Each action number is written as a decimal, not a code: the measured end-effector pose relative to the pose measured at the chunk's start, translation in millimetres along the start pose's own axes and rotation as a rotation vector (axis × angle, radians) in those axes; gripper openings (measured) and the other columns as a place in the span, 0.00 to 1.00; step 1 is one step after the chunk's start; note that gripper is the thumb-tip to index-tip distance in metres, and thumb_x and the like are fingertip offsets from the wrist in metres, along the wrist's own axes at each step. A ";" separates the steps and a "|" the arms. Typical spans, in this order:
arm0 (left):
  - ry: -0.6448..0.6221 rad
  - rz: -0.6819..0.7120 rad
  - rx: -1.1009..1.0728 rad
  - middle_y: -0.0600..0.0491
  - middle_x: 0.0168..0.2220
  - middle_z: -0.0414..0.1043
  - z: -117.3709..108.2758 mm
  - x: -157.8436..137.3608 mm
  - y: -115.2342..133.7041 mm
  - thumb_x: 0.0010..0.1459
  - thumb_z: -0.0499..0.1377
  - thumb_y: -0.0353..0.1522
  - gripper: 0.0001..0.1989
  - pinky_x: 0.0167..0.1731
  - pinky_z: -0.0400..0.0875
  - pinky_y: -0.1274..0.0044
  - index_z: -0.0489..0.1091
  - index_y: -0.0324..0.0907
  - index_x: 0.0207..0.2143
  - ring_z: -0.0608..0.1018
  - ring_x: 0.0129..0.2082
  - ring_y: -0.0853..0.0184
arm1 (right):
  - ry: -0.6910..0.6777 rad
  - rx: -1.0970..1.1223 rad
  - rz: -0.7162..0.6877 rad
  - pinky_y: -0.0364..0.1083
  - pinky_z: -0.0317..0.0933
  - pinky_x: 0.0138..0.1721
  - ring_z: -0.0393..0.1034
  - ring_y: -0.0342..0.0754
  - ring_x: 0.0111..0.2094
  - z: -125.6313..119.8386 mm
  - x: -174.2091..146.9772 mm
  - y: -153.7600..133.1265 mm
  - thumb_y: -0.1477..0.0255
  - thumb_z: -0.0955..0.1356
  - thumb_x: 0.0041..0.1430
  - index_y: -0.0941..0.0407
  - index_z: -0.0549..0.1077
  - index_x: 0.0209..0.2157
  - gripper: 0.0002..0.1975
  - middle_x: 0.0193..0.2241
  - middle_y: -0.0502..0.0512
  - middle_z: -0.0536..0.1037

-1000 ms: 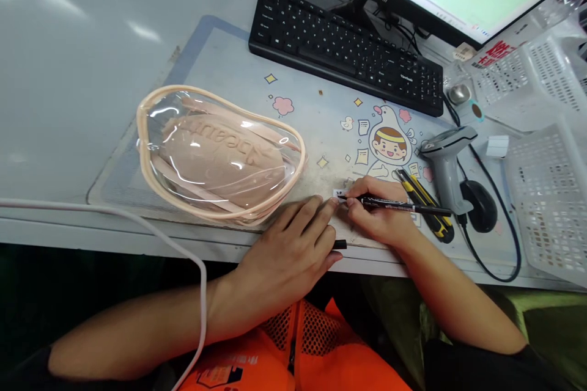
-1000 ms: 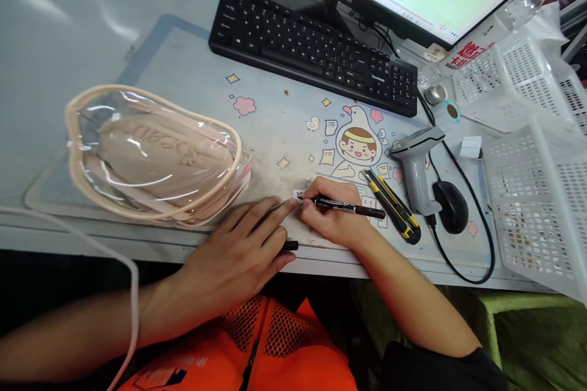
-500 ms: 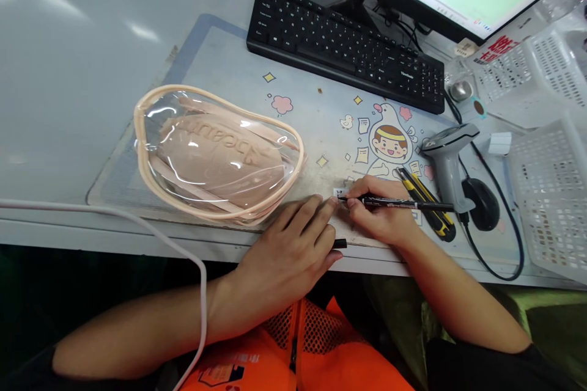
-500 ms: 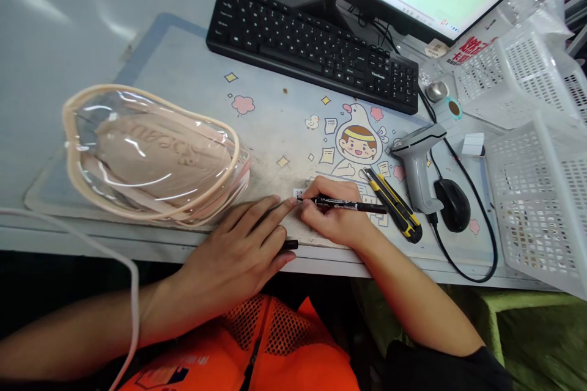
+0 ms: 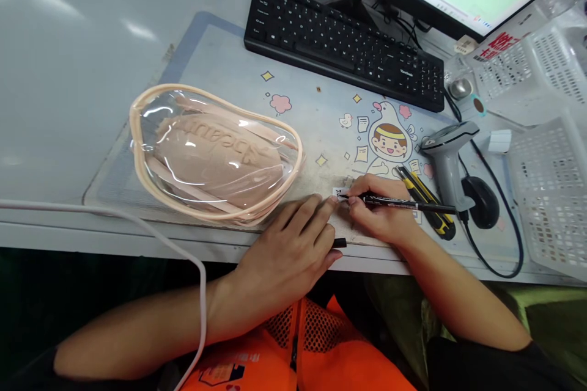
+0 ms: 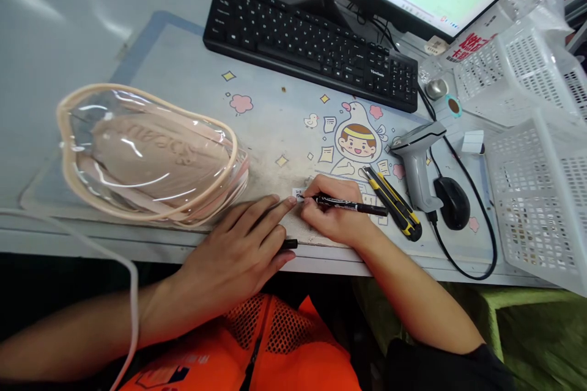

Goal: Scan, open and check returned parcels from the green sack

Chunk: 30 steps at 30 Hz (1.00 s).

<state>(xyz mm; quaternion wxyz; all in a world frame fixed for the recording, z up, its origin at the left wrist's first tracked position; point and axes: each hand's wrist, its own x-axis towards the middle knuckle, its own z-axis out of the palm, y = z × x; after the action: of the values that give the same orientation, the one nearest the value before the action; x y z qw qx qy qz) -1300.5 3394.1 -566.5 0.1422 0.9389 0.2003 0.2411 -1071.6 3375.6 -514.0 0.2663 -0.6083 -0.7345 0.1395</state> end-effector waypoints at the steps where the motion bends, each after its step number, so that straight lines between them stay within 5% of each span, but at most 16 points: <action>1: -0.001 -0.001 0.000 0.40 0.68 0.70 0.0 -0.1 0.1 0.76 0.57 0.41 0.17 0.60 0.70 0.59 0.77 0.36 0.46 0.70 0.66 0.47 | -0.002 -0.002 0.000 0.43 0.62 0.26 0.70 0.42 0.23 -0.1 0.2 -0.2 0.74 0.69 0.60 0.53 0.73 0.29 0.05 0.24 0.49 0.79; 30: 0.016 0.000 0.012 0.42 0.68 0.71 1.3 -1.1 0.8 0.75 0.58 0.41 0.16 0.61 0.69 0.59 0.77 0.37 0.47 0.70 0.66 0.48 | 0.031 0.043 -0.019 0.42 0.59 0.26 0.65 0.40 0.22 -2.7 -0.1 0.8 0.76 0.68 0.58 0.55 0.71 0.27 0.06 0.22 0.47 0.75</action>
<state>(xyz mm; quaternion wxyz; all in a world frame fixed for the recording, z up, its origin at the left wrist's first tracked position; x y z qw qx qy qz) -1300.5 3392.7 -567.7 0.1348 0.9378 0.2029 0.2472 -1069.5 3375.4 -512.2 0.2919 -0.5975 -0.7330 0.1433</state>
